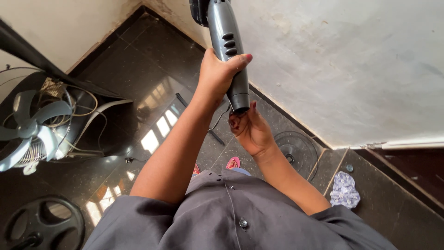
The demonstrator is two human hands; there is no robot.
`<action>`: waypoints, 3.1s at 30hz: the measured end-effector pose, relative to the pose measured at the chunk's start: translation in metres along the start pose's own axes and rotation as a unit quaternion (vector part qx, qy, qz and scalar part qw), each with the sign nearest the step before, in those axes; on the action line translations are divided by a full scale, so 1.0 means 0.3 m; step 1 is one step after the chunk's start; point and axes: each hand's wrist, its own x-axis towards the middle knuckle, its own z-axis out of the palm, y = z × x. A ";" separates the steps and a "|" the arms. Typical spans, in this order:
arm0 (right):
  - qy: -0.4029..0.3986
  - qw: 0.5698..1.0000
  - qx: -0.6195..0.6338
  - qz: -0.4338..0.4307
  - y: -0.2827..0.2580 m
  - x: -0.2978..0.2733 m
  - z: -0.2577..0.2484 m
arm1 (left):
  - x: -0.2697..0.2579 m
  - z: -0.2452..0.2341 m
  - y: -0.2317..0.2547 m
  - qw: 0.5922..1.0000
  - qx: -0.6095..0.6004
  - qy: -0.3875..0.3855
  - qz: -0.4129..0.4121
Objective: The person assembles a standing fan by attaching the motor housing to the stand, securing the power cord, and adjusting the control panel. They handle the fan components and the stand, ensuring the parts are properly connected.
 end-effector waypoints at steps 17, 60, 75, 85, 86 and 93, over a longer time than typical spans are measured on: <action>-0.139 0.989 -0.013 0.054 -0.138 -0.082 -0.064 | 0.023 0.230 -0.104 0.999 0.027 -0.035 -0.021; -0.030 0.999 -0.023 0.013 -0.569 -0.275 -0.494 | 0.126 0.745 -0.424 0.995 0.005 -0.053 -0.080; 0.026 0.993 -0.115 -0.015 -0.677 -0.325 -0.371 | 0.141 0.773 -0.463 0.994 -0.005 -0.070 -0.080; -0.009 0.999 -0.038 0.017 -0.607 -0.337 -0.456 | 0.124 0.776 -0.524 0.990 -0.045 -0.088 -0.105; -0.014 0.999 -0.014 0.033 -0.604 -0.339 -0.460 | 0.121 0.777 -0.533 0.987 -0.058 -0.090 -0.119; 0.231 0.919 -0.319 0.028 -0.655 -0.375 -0.578 | 0.090 0.770 -0.587 0.953 -0.178 -0.125 -0.213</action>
